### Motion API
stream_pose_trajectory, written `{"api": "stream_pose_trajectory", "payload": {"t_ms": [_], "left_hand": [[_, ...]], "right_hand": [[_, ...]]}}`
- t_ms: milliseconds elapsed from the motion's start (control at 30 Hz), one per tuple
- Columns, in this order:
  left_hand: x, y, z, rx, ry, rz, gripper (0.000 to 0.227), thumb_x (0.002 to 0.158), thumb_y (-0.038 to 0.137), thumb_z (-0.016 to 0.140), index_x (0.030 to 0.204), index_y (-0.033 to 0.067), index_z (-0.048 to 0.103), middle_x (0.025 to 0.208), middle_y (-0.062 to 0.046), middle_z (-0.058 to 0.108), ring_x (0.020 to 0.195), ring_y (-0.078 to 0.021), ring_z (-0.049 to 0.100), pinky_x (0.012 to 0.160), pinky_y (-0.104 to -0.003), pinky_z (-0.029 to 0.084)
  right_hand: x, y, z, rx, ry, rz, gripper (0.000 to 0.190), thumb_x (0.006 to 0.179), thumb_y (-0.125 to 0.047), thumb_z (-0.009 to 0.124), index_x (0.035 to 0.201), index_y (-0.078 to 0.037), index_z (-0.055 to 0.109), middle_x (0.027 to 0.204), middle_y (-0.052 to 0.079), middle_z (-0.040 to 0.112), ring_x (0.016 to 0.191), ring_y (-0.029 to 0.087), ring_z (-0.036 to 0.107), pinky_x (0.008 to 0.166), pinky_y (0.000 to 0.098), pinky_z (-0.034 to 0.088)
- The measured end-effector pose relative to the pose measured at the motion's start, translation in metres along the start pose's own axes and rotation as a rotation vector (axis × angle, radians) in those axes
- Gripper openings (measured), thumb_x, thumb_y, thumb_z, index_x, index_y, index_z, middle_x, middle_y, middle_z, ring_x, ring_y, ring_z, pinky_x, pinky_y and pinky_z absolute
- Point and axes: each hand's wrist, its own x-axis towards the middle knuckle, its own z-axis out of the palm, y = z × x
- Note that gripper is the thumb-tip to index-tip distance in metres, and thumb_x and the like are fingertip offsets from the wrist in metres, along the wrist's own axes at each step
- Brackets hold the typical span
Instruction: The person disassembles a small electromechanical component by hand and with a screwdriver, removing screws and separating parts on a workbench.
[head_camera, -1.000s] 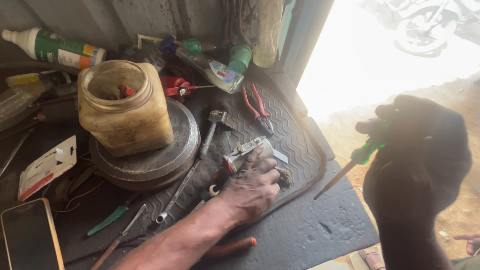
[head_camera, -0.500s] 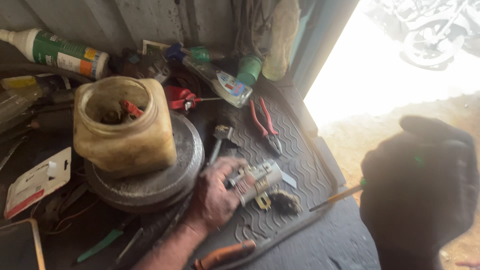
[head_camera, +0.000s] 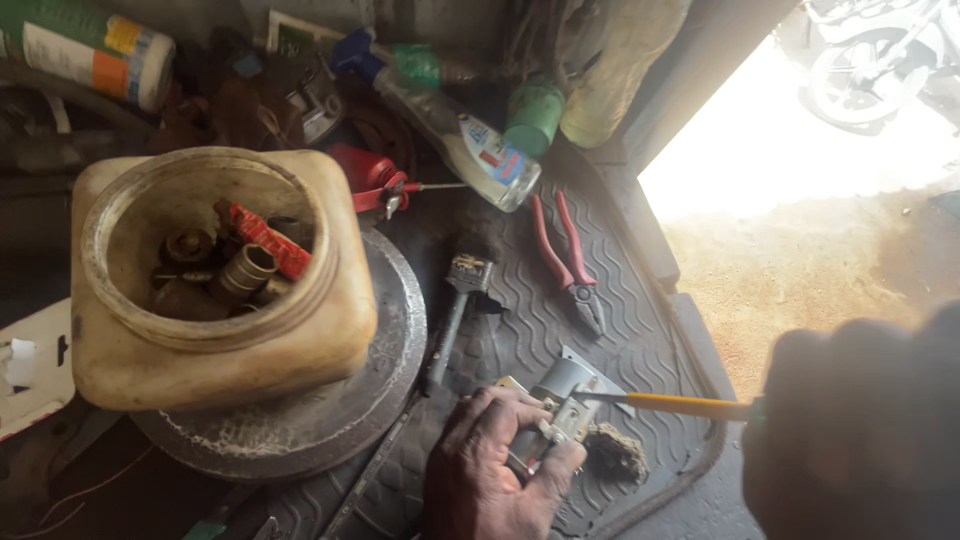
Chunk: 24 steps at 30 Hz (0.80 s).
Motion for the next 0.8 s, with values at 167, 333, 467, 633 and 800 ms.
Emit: {"api": "stream_pose_trajectory", "payload": {"t_ms": [167,333,467,633,800], "left_hand": [[0.002,0.003,-0.001,-0.121,-0.081,-0.285,0.064,0.071,0.029,0.087,0.127,0.0105,0.062,0.110,-0.008,0.068,0.104,-0.0241,0.069,0.090,-0.040,0.058],[0.008,0.005,-0.006,-0.081,-0.128,-0.284,0.072,0.071,0.029,0.087,0.134,0.0099,0.059,0.105,-0.007,0.069,0.108,-0.0251,0.066,0.094,-0.043,0.053],[0.012,0.004,-0.008,-0.054,-0.149,-0.184,0.062,0.073,0.029,0.086,0.127,0.0077,0.066,0.107,-0.009,0.069,0.109,-0.0279,0.066,0.095,-0.044,0.052],[0.011,0.004,-0.009,-0.060,-0.135,-0.138,0.047,0.073,0.029,0.086,0.112,0.0058,0.073,0.107,-0.013,0.067,0.105,-0.0294,0.067,0.093,-0.042,0.053],[0.011,0.006,-0.010,-0.049,-0.123,-0.142,0.044,0.073,0.029,0.086,0.109,0.0061,0.074,0.106,-0.012,0.068,0.105,-0.0298,0.068,0.093,-0.042,0.053]], "right_hand": [[0.009,-0.008,0.010,0.020,-0.142,-0.047,0.013,0.112,-0.005,0.058,0.113,0.003,0.068,0.109,0.014,0.071,0.092,0.023,0.069,0.079,0.0319,0.057],[0.009,-0.008,0.010,0.020,-0.193,-0.069,0.013,0.112,-0.005,0.058,0.113,0.003,0.068,0.109,0.014,0.071,0.092,0.023,0.069,0.079,0.0319,0.057],[0.006,-0.006,0.007,0.013,-0.191,-0.067,0.013,0.112,-0.005,0.058,0.113,0.002,0.068,0.109,0.013,0.071,0.092,0.023,0.069,0.079,0.0320,0.057],[0.003,-0.007,0.009,0.013,-0.177,-0.065,0.012,0.112,-0.005,0.058,0.114,0.002,0.068,0.109,0.013,0.071,0.092,0.022,0.069,0.079,0.0320,0.056],[0.007,-0.010,0.015,0.023,-0.177,-0.069,0.012,0.112,-0.005,0.058,0.114,0.002,0.068,0.109,0.013,0.071,0.092,0.022,0.069,0.079,0.0320,0.056]]}}
